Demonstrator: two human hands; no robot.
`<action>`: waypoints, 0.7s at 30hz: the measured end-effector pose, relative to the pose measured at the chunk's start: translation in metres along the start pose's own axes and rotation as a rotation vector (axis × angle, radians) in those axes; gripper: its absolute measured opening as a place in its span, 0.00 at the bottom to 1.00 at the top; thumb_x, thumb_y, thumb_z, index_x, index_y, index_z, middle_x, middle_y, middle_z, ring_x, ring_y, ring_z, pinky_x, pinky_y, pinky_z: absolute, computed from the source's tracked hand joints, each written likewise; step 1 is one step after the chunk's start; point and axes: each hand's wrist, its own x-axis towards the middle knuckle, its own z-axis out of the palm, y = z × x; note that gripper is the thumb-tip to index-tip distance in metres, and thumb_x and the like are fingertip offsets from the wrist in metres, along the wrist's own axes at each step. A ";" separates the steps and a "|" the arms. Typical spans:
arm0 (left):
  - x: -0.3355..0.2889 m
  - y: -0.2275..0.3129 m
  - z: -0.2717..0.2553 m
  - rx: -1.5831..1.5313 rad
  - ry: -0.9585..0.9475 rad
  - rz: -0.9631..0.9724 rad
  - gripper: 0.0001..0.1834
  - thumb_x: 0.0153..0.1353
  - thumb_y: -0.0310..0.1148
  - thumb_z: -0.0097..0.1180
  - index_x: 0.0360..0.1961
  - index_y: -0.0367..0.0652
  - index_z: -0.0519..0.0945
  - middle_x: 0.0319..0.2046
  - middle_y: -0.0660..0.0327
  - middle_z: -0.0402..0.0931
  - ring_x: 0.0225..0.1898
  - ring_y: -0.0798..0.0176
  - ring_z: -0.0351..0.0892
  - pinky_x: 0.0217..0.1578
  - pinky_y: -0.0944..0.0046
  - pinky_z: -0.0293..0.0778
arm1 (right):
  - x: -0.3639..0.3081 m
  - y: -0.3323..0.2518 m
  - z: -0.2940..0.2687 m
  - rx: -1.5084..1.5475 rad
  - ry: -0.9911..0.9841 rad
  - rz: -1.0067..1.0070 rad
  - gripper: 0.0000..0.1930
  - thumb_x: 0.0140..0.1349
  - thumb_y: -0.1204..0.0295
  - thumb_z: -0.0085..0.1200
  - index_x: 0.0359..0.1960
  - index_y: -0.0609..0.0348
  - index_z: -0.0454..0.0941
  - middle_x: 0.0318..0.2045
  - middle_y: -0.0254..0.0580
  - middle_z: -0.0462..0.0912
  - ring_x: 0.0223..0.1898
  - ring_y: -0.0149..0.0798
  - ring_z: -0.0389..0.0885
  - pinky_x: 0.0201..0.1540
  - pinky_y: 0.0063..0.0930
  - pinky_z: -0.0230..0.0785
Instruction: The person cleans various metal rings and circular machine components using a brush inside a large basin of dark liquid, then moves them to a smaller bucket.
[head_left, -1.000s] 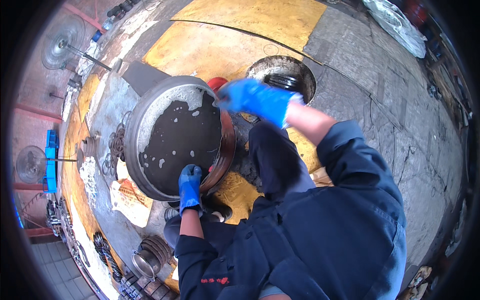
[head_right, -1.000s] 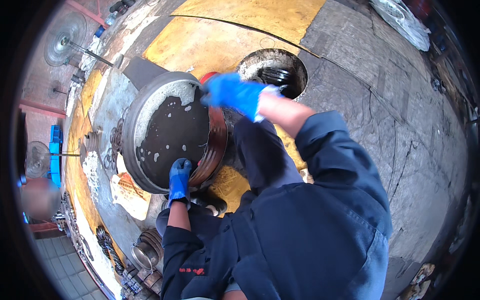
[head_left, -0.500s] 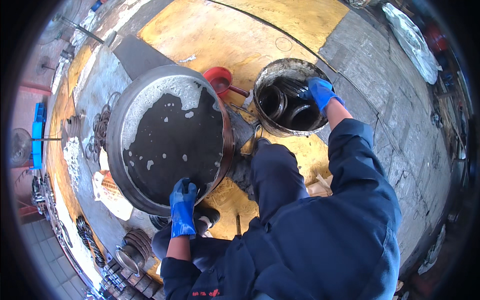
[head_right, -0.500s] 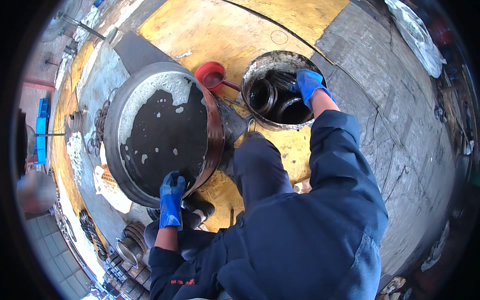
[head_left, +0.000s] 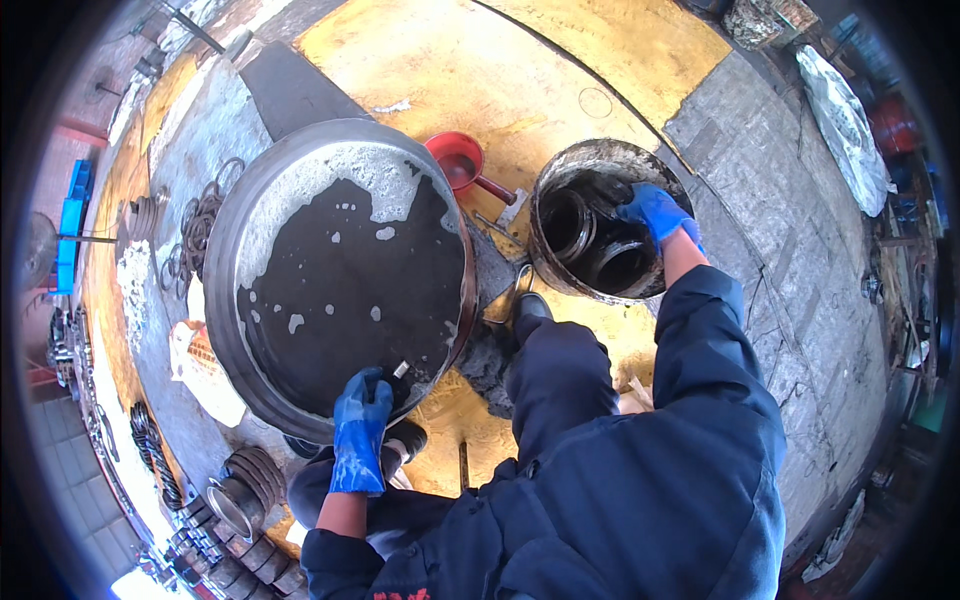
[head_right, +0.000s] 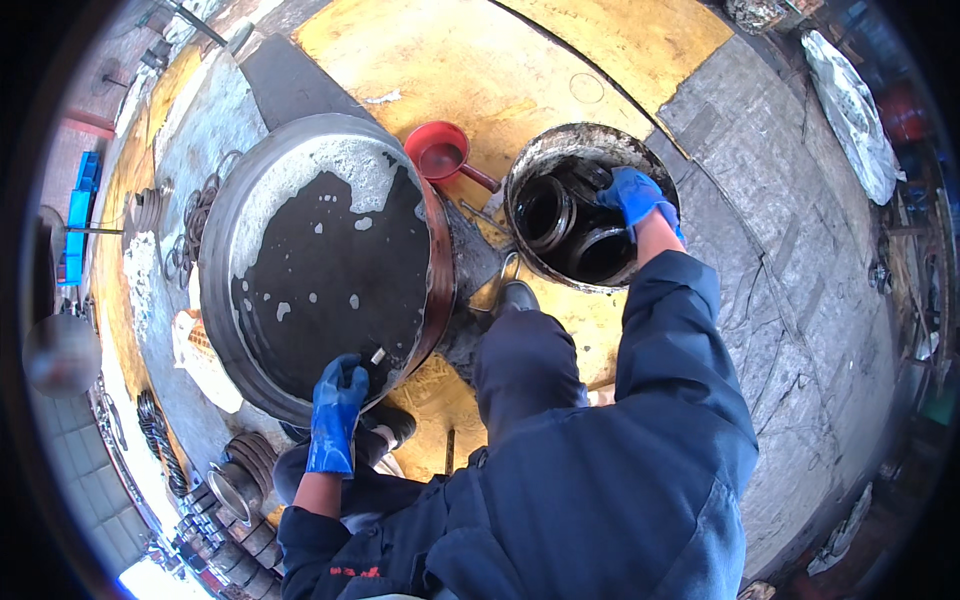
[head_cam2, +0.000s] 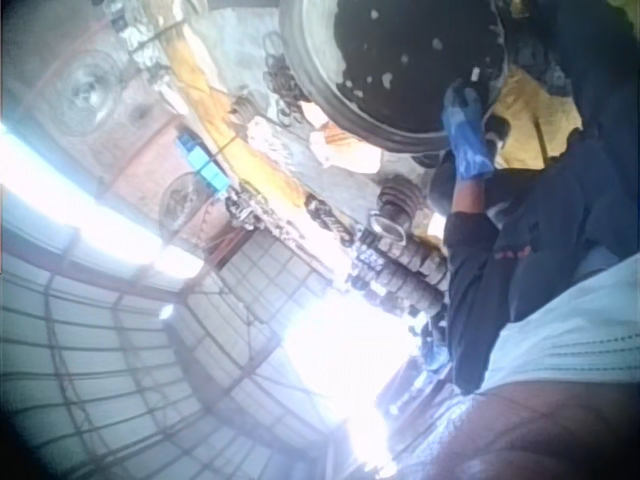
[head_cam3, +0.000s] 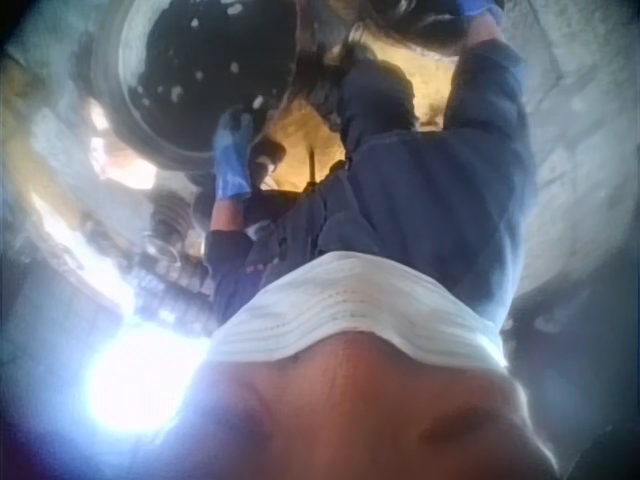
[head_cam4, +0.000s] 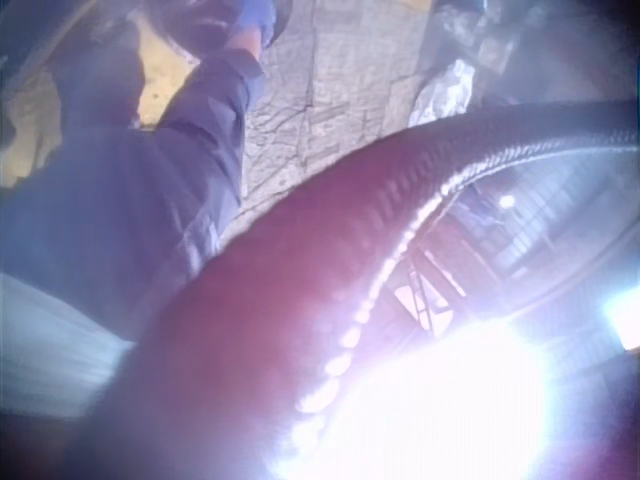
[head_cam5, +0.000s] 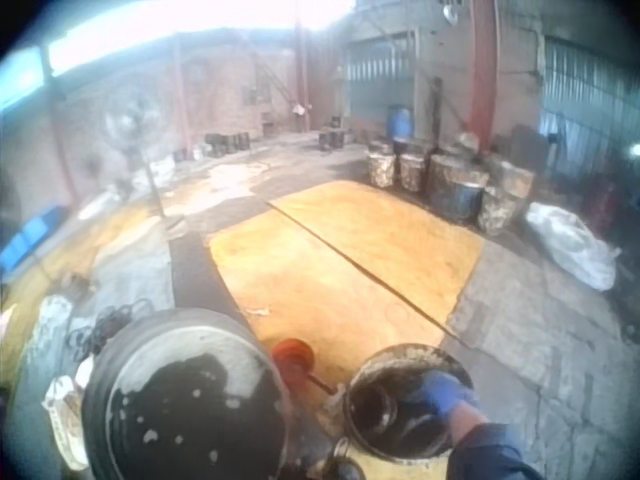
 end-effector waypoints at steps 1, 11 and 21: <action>0.000 0.003 -0.001 -0.007 -0.001 -0.012 0.14 0.59 0.33 0.58 0.46 0.40 0.81 0.36 0.52 0.84 0.37 0.58 0.85 0.41 0.62 0.78 | -0.003 0.003 -0.011 0.049 -0.027 -0.022 0.29 0.49 0.55 0.65 0.52 0.57 0.78 0.49 0.56 0.80 0.52 0.53 0.78 0.55 0.40 0.69; -0.002 0.003 -0.002 -0.183 -0.010 0.127 0.17 0.60 0.36 0.58 0.47 0.38 0.79 0.39 0.52 0.82 0.42 0.58 0.83 0.45 0.62 0.76 | -0.071 0.000 -0.111 0.854 0.203 -0.068 0.19 0.53 0.66 0.67 0.45 0.61 0.81 0.35 0.37 0.84 0.33 0.31 0.81 0.39 0.30 0.75; 0.048 -0.031 -0.044 -1.021 -0.297 0.053 0.14 0.64 0.39 0.57 0.45 0.42 0.77 0.38 0.58 0.80 0.38 0.64 0.79 0.39 0.64 0.74 | -0.161 -0.242 -0.149 0.925 0.020 -0.218 0.14 0.57 0.69 0.63 0.42 0.63 0.80 0.25 0.40 0.81 0.21 0.32 0.77 0.23 0.28 0.73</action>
